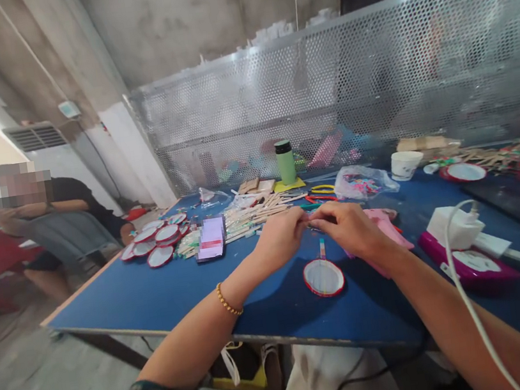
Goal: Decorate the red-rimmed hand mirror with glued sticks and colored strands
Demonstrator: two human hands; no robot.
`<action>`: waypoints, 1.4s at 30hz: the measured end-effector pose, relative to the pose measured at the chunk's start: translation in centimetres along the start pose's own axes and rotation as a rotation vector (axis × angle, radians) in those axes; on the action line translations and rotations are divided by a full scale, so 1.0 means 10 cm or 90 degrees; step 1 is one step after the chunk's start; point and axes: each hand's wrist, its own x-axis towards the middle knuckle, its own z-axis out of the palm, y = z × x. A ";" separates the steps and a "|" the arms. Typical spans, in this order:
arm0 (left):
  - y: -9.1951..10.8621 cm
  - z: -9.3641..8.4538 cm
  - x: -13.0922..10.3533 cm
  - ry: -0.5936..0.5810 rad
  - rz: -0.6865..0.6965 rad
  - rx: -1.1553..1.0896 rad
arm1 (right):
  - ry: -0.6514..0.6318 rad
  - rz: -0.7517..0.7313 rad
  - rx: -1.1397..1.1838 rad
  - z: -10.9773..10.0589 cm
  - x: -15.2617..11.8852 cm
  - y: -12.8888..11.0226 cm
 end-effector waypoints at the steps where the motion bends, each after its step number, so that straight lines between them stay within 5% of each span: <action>1: -0.02 0.01 0.00 -0.003 -0.008 -0.033 | -0.005 -0.005 -0.005 0.01 0.00 0.00; 5: -0.10 0.05 0.00 -0.020 -0.041 -0.130 | -0.020 -0.012 -0.024 0.02 0.03 0.02; 11: -0.21 0.09 0.00 -0.022 -0.076 -0.128 | 0.121 0.035 -0.145 -0.16 0.06 0.01; 16: -0.28 0.00 0.03 0.029 -0.110 -0.103 | -0.069 0.059 -0.332 -0.18 -0.21 -0.22; 20: -0.30 -0.13 0.06 0.089 -0.114 -0.104 | -0.123 0.039 -0.401 -0.02 -0.56 -0.36; 31: -0.25 -0.20 0.04 0.104 -0.100 -0.121 | -0.161 0.017 -0.448 0.22 -0.71 -0.46; 42: -0.22 -0.03 0.00 0.034 -0.075 -0.085 | -0.159 -0.039 -0.380 0.20 -0.72 -0.41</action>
